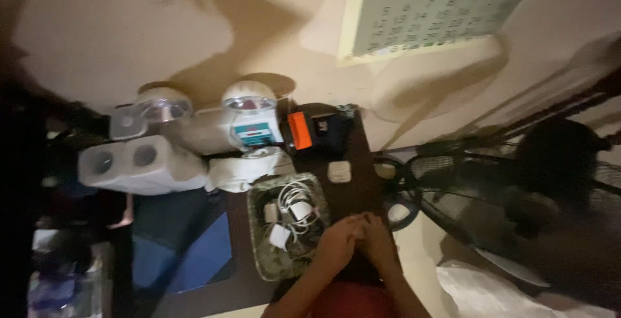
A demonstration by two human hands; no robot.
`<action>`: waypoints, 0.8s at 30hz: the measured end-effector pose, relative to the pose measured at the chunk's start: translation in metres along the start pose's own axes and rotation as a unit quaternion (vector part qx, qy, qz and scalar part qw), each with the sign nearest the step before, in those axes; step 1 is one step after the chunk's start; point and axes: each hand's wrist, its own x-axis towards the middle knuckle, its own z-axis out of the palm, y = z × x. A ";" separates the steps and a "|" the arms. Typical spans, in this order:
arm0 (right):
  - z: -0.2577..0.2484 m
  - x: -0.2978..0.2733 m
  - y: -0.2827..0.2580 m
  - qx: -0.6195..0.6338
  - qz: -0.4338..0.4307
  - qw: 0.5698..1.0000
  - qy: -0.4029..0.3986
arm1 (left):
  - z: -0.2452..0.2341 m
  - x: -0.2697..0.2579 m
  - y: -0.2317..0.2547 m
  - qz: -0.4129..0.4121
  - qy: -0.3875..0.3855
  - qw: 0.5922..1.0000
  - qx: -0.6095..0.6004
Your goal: Organizing and tidying up various charging cables and power adapters into a small storage basket on a desk.
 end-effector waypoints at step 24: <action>-0.036 0.003 -0.172 -0.093 -0.137 0.947 -0.274 | -0.089 -0.061 -0.031 -0.433 -0.022 0.891 0.135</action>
